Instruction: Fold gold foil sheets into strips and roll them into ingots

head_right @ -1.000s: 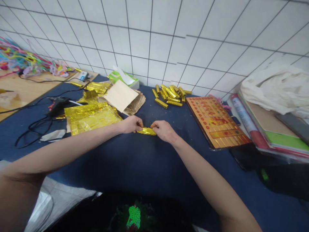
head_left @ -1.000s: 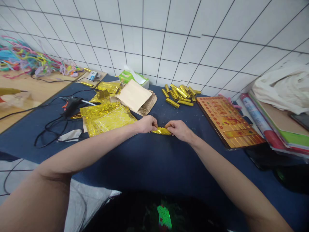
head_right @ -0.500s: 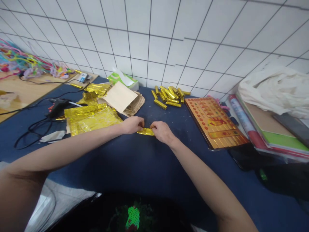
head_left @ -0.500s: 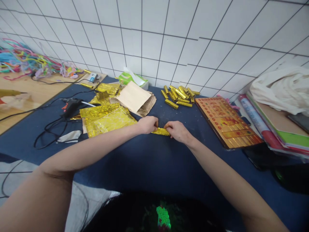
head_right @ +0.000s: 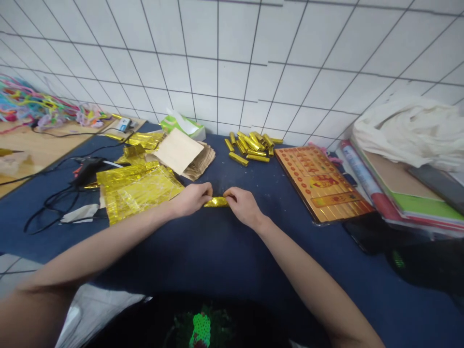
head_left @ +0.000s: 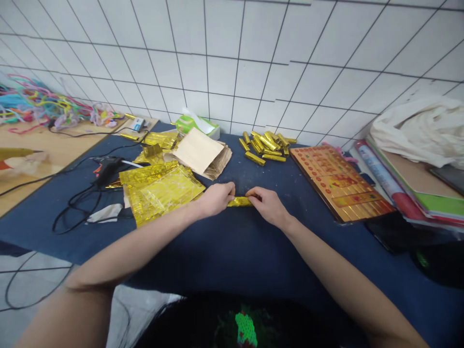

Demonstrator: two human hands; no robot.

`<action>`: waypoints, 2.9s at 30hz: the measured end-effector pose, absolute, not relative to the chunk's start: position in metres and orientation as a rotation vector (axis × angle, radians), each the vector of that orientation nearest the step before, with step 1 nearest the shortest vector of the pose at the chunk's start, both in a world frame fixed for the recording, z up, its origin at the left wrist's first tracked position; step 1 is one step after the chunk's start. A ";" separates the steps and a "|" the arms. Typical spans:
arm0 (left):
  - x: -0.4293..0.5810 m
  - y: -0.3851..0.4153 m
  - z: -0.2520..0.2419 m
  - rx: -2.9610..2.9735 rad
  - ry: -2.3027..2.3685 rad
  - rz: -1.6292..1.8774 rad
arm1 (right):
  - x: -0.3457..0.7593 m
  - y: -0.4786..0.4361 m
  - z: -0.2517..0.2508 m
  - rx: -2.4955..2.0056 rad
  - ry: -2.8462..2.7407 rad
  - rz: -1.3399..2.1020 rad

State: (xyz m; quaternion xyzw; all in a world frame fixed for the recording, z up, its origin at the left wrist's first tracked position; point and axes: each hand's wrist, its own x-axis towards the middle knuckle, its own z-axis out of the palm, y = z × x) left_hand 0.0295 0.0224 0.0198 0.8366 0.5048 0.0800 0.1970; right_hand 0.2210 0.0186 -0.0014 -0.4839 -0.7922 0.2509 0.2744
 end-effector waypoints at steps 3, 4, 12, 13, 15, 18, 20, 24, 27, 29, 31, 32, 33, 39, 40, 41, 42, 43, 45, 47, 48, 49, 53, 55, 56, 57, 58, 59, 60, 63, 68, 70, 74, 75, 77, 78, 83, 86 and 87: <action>0.026 0.009 0.019 2.386 1.360 0.566 | 0.223 0.014 0.003 -1.181 -2.052 0.582; 0.024 0.006 0.019 2.408 1.335 0.658 | 0.224 0.013 0.006 -1.136 -2.023 0.555; 0.016 -0.007 0.029 2.588 1.190 1.117 | 0.226 0.000 0.031 -0.968 -1.873 0.716; 0.016 -0.009 0.031 2.605 1.169 1.149 | 0.225 -0.002 0.032 -1.003 -1.847 0.771; 0.016 -0.011 0.034 2.623 1.132 1.203 | 0.222 -0.006 0.033 -1.083 -1.783 0.867; 0.016 -0.013 0.035 2.630 1.077 1.258 | 0.219 -0.010 0.034 -1.120 -1.658 0.950; 0.016 -0.014 0.034 2.630 1.052 1.286 | 0.218 -0.010 0.035 -1.106 -1.593 1.017; 0.015 -0.014 0.031 2.636 1.030 1.321 | 0.219 -0.008 0.043 -1.144 -1.560 1.291; 0.015 -0.014 0.030 2.650 1.003 1.340 | 0.221 -0.007 0.048 -1.184 -1.517 1.458; 0.015 -0.015 0.031 2.626 1.013 1.341 | 0.222 -0.008 0.049 -1.180 -1.523 1.450; 0.016 -0.015 0.032 2.558 1.068 1.314 | 0.221 -0.010 0.049 -1.161 -1.569 1.355; 0.017 -0.016 0.033 2.508 1.098 1.285 | 0.221 -0.011 0.049 -1.155 -1.605 1.279; 0.017 -0.016 0.033 2.448 1.118 1.249 | 0.220 -0.013 0.048 -1.156 -1.649 1.191; 0.018 -0.017 0.038 2.064 1.081 1.100 | 0.218 -0.020 0.051 -1.164 -1.883 0.764; 0.019 -0.017 0.040 1.994 1.076 1.073 | 0.218 -0.021 0.052 -1.152 -1.916 0.750; 0.019 -0.017 0.042 1.913 1.068 1.028 | 0.219 -0.021 0.053 -1.138 -1.951 0.753; 0.020 -0.017 0.044 1.826 1.055 0.968 | 0.219 -0.021 0.054 -1.123 -1.987 0.772; 0.020 -0.017 0.046 1.742 1.039 0.899 | 0.219 -0.021 0.055 -1.108 -2.020 0.801; 0.020 -0.017 0.049 1.617 0.996 0.748 | 0.220 -0.020 0.058 -1.078 -2.077 0.879; 0.020 -0.016 0.051 1.564 0.962 0.624 | 0.220 -0.019 0.060 -1.057 -2.117 0.951; 0.020 -0.016 0.052 1.561 0.950 0.579 | 0.220 -0.019 0.060 -1.052 -2.134 0.980; 0.019 -0.016 0.052 1.566 0.938 0.544 | 0.220 -0.018 0.060 -1.051 -2.149 1.004; 0.017 -0.016 0.052 1.623 0.896 0.466 | 0.220 -0.018 0.058 -1.071 -2.169 1.085; 0.016 -0.016 0.051 1.668 0.893 0.439 | 0.220 -0.017 0.056 -1.083 -2.169 1.122; 0.016 -0.016 0.051 1.694 0.894 0.427 | 0.220 -0.017 0.055 -1.087 -2.168 1.138; 0.016 -0.016 0.051 1.721 0.896 0.418 | 0.220 -0.016 0.054 -1.089 -2.164 1.153; 0.016 -0.016 0.051 1.748 0.901 0.413 | 0.219 -0.016 0.053 -1.092 -2.158 1.168; 0.016 -0.017 0.051 1.778 0.910 0.416 | 0.219 -0.016 0.053 -1.092 -2.148 1.180; 0.017 -0.017 0.051 1.806 0.922 0.425 | 0.219 -0.015 0.052 -1.091 -2.134 1.191; 0.019 -0.019 0.050 1.876 0.975 0.472 | 0.219 -0.015 0.052 -1.087 -2.085 1.225; 0.022 -0.023 0.049 1.933 1.084 0.551 | 0.219 -0.014 0.050 -1.080 -1.933 1.348; 0.023 -0.024 0.050 1.973 1.119 0.571 | 0.218 -0.013 0.049 -1.085 -1.878 1.390; 0.026 -0.025 0.049 2.065 1.166 0.631 | 0.216 -0.012 0.047 -1.087 -1.817 1.416; 0.027 -0.025 0.049 2.090 1.176 0.649 | 0.215 -0.012 0.046 -1.084 -1.805 1.411; 0.029 -0.026 0.047 2.132 1.188 0.681 | 0.213 -0.012 0.044 -1.083 -1.779 1.392; 0.030 -0.027 0.047 2.146 1.192 0.696 | 0.212 -0.012 0.042 -1.083 -1.765 1.376; 0.035 -0.031 0.045 2.129 1.205 0.747 | 0.206 -0.016 0.034 -1.136 -1.743 1.238; 0.037 -0.033 0.044 2.047 1.200 0.763 | 0.206 -0.019 0.034 -1.184 -1.799 1.066; 0.037 -0.034 0.044 2.016 1.191 0.766 | 0.206 -0.020 0.034 -1.193 -1.822 1.007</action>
